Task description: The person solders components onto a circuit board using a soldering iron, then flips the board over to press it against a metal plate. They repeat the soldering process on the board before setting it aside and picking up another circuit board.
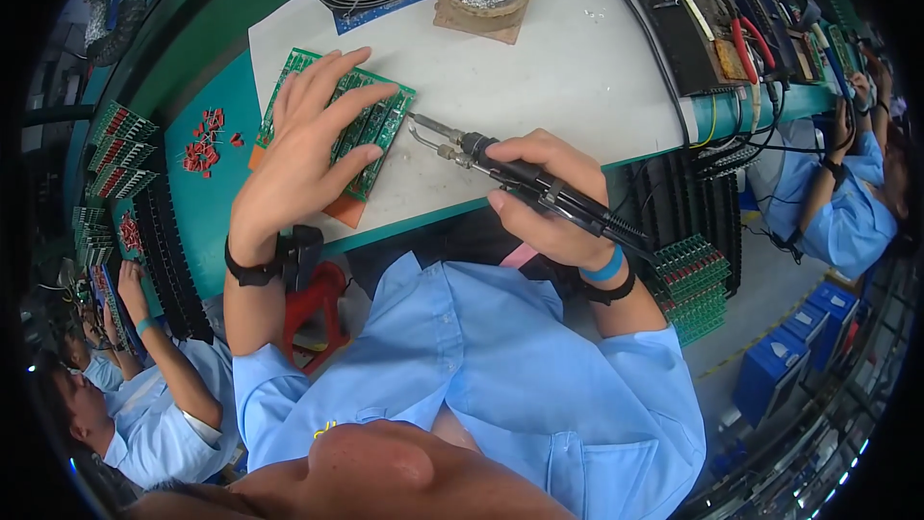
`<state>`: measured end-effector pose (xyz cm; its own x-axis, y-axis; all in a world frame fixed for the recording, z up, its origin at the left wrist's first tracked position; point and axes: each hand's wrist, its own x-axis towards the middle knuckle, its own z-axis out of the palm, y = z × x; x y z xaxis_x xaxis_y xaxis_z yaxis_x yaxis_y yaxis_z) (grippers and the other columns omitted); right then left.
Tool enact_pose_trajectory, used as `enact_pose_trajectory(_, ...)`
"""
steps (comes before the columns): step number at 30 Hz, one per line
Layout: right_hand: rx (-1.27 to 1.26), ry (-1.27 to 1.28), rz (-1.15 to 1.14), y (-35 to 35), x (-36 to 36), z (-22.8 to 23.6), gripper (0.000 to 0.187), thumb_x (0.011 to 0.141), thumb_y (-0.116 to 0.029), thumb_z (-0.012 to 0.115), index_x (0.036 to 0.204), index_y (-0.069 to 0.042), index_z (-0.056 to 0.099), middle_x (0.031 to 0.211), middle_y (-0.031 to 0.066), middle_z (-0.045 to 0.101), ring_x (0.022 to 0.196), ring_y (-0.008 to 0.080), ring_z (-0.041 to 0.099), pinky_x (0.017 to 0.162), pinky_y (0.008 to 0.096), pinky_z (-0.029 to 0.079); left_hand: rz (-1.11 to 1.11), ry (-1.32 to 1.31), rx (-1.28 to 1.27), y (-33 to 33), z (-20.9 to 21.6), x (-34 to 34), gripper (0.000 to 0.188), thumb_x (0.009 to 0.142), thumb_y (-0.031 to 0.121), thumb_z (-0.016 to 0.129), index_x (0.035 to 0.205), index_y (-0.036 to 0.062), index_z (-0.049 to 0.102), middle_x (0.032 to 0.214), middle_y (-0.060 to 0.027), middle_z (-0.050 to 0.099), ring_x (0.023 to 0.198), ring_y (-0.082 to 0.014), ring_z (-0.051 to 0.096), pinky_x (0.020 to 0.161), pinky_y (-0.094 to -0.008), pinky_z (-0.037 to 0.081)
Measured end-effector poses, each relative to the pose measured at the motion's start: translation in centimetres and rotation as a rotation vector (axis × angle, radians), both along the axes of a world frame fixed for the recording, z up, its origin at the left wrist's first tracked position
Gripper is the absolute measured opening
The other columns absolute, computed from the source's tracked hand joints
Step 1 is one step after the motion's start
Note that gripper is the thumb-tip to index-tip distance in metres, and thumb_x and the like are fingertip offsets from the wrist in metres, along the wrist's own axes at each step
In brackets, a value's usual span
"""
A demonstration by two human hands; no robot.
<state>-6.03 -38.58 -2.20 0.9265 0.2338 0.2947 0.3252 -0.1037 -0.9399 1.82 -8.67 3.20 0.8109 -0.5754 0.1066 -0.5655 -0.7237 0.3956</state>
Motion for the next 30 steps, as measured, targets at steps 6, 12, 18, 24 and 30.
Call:
enact_pose_trajectory(6,0.004,0.051,0.000,-0.1,0.4,0.2,0.039,0.083,0.002,0.076,0.121,0.008,0.068,0.097,0.0140,0.069,0.086,0.0183,0.066,0.078,0.0296,0.052,-0.054,0.017,0.095,-1.1,-0.6,0.9,0.053,0.084,0.007,0.083,0.133,0.0217,0.071,0.164,-0.0085,0.045,0.155,-0.0377,0.035,0.128,-0.0600,0.019)
enact_pose_trajectory(12,-0.010,0.095,-0.016,0.0,0.7,0.2,0.040,0.083,0.002,0.076,0.123,0.008,0.069,0.096,0.0145,0.071,0.086,0.0183,0.069,0.078,0.0286,0.053,-0.035,0.042,0.080,-1.1,-0.8,1.1,0.049,0.082,0.007,0.084,0.128,0.0206,0.074,0.163,-0.0092,0.046,0.155,-0.0371,0.035,0.127,-0.0624,0.020)
enact_pose_trajectory(18,-0.031,0.101,-0.002,0.1,0.7,0.4,0.041,0.084,0.003,0.076,0.124,0.008,0.069,0.097,0.0149,0.071,0.087,0.0184,0.070,0.078,0.0286,0.054,-0.011,0.020,0.111,-1.2,-0.6,0.8,0.051,0.082,0.007,0.085,0.129,0.0231,0.074,0.165,-0.0072,0.045,0.155,-0.0356,0.035,0.128,-0.0604,0.019)
enact_pose_trajectory(24,-0.065,0.120,0.016,0.0,0.9,0.7,0.041,0.084,0.003,0.077,0.124,0.008,0.069,0.097,0.0145,0.072,0.088,0.0185,0.070,0.079,0.0287,0.053,-0.011,0.034,0.098,-1.1,-0.8,0.8,0.052,0.081,0.008,0.086,0.129,0.0237,0.074,0.165,-0.0067,0.045,0.156,-0.0353,0.035,0.129,-0.0603,0.019)
enact_pose_trajectory(30,-0.082,0.100,0.011,0.0,0.8,0.7,0.041,0.084,0.002,0.077,0.124,0.007,0.069,0.097,0.0140,0.072,0.088,0.0182,0.069,0.080,0.0284,0.053,-0.012,0.038,0.099,-1.1,-0.7,0.9,0.051,0.082,0.008,0.086,0.129,0.0238,0.074,0.166,-0.0064,0.044,0.156,-0.0351,0.035,0.129,-0.0603,0.019)
